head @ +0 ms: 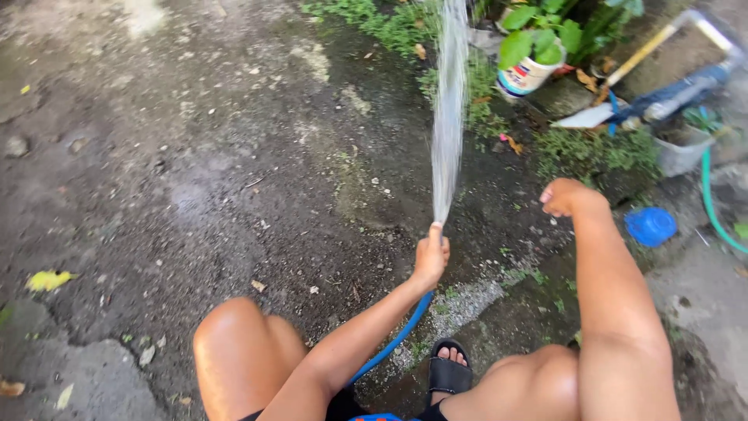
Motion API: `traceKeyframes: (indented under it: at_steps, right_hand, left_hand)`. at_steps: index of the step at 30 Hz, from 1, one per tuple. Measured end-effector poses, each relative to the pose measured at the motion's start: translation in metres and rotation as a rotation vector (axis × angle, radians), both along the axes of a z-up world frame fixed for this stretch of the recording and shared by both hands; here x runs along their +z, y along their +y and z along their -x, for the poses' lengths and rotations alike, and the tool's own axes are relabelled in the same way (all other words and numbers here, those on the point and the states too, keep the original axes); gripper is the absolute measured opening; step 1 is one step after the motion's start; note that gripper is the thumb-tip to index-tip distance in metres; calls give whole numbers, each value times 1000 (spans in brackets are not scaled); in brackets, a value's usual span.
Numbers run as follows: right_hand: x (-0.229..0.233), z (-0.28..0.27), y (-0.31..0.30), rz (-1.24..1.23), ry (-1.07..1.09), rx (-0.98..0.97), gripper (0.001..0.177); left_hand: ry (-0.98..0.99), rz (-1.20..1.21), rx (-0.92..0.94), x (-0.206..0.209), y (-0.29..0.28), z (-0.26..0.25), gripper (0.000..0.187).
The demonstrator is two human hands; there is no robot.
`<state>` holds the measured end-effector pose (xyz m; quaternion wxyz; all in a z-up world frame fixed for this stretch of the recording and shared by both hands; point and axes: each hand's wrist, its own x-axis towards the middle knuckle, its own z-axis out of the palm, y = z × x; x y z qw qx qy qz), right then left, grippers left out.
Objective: The person waters plants and an outdoor area using a water hose.
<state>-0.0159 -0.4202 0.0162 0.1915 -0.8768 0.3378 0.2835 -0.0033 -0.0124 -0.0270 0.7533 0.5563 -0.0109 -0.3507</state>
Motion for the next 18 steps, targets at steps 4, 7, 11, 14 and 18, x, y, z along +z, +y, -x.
traceKeyframes:
  at_steps: [4, 7, 11, 14, 18]
  right_hand:
    - [-16, -2, -2, 16, -25, 16, 33]
    - [-15, -6, 6, 6, -44, 30, 33]
    - [13, -11, 35, 40, -6, 27, 37]
    - [19, -12, 41, 43, 6, 18, 41]
    - [19, -14, 41, 45, 19, 6, 43]
  left_hand:
    - [53, -24, -77, 0, 8, -5, 68]
    - [86, -7, -105, 7, 14, -8, 68]
    - [120, -72, -115, 18, 19, -11, 64]
    - [118, -65, -121, 16, 21, -13, 64]
    - [121, -72, -132, 20, 23, -15, 65]
